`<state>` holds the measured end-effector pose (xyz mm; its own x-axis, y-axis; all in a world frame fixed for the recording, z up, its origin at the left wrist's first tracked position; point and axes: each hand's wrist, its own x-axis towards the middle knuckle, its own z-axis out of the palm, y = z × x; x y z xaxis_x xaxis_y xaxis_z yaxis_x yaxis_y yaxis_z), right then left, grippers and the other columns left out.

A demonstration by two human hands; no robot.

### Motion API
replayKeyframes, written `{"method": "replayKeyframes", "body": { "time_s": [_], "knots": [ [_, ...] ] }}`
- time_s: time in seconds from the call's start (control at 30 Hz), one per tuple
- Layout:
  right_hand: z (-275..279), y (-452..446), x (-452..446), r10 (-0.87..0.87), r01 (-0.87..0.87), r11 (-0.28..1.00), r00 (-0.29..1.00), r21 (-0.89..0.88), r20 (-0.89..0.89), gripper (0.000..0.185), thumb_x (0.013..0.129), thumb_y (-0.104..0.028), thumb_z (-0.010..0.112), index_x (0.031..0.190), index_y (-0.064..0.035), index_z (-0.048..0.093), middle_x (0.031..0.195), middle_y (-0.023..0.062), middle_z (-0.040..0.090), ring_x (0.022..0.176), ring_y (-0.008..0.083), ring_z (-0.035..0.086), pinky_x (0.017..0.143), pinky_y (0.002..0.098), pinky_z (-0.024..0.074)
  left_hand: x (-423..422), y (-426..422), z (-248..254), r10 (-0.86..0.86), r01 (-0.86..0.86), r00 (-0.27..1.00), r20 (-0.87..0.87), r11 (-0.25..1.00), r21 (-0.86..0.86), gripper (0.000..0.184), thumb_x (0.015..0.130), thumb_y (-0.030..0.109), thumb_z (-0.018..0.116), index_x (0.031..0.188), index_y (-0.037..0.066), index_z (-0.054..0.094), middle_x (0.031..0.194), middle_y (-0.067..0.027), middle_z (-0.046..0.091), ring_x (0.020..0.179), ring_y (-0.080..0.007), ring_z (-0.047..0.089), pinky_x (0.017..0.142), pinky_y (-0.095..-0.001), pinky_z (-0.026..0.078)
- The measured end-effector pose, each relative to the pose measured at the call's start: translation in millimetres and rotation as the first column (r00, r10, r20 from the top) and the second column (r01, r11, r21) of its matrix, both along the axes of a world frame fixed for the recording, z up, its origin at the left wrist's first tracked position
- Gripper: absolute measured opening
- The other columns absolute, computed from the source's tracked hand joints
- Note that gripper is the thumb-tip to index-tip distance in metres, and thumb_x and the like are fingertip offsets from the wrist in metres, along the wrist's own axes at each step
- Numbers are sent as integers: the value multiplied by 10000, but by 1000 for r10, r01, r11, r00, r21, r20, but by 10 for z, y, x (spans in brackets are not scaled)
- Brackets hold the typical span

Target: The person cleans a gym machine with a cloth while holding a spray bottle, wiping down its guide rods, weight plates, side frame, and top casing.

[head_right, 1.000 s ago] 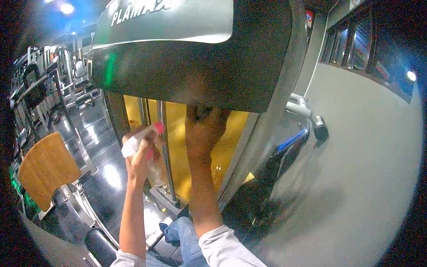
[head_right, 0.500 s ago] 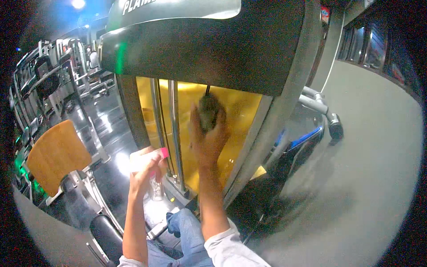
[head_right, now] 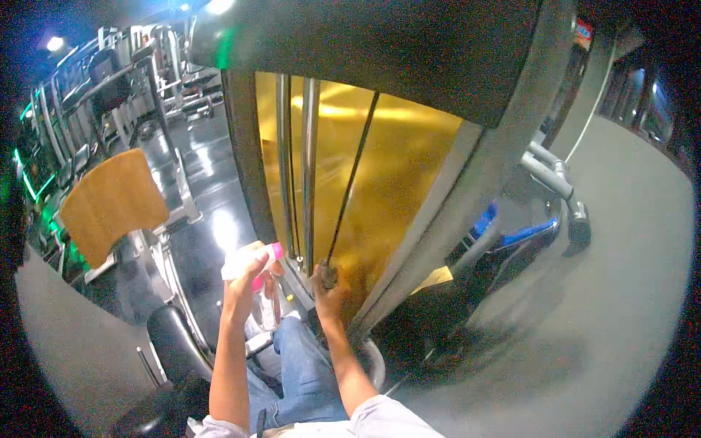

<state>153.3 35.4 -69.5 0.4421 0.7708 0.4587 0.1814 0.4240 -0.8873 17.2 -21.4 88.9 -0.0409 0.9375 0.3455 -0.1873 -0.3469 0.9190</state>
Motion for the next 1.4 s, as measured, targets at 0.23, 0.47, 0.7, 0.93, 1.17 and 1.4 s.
{"method": "replayKeyframes", "body": {
  "time_s": [0.23, 0.47, 0.7, 0.93, 1.17, 1.4],
  "knots": [
    [1084, 216, 144, 33, -33, 999, 999, -12, -15, 282, 892, -290, 711, 938, -24, 627, 776, 53, 633, 691, 155, 574, 659, 319, 471, 101, 47, -278, 2, -1, 1000, 6, 996, -92, 367, 922, 324, 617, 796, -19, 651, 691, -78, 652, 411, -116, 516, 394, -238, 372],
    [1084, 320, 115, 65, -60, 994, 997, 97, -49, 239, 890, -230, 713, 949, -16, 624, 808, 42, 647, 717, 118, 576, 672, 305, 474, 141, 78, -555, 6, 12, 994, 111, 988, -157, 378, 929, 342, 616, 838, -22, 660, 711, -87, 643, 444, -119, 535, 403, -244, 404],
    [-851, -35, 81, 56, -44, 982, 997, -182, 61, 279, 889, -254, 707, 985, -9, 614, 832, 91, 643, 773, 202, 610, 728, 344, 484, 86, -58, -866, 55, -12, 985, 162, 967, -255, 348, 930, 315, 612, 936, -28, 672, 742, -98, 655, 460, -114, 533, 410, -239, 411],
    [-438, 68, -18, 18, -27, 995, 996, -100, -83, 342, 891, -274, 717, 1046, 9, 603, 930, 91, 658, 834, 182, 607, 769, 330, 480, -68, -191, -1045, 80, -44, 991, 102, 948, -316, 342, 931, 324, 607, 904, -7, 693, 718, -91, 652, 447, -109, 532, 408, -236, 388],
    [291, 174, -12, -133, 134, 990, 991, 50, -22, 343, 892, -275, 720, 1014, 13, 580, 924, 68, 633, 835, 164, 600, 767, 331, 482, -20, -157, -1333, 105, -51, 986, 129, 929, -367, 330, 932, 308, 619, 850, -4, 686, 698, -79, 643, 430, -104, 518, 402, -233, 395],
    [-1248, 22, 17, -143, 230, 913, 954, -336, 264, 513, 880, -328, 723, 1206, 40, 574, 1168, 195, 643, 1092, 306, 602, 969, 410, 444, -26, 61, -1489, 97, -42, 989, 113, 908, -417, 324, 926, 291, 639, 755, 17, 660, 679, -56, 635, 425, -92, 512, 401, -236, 396]
  ]
}}
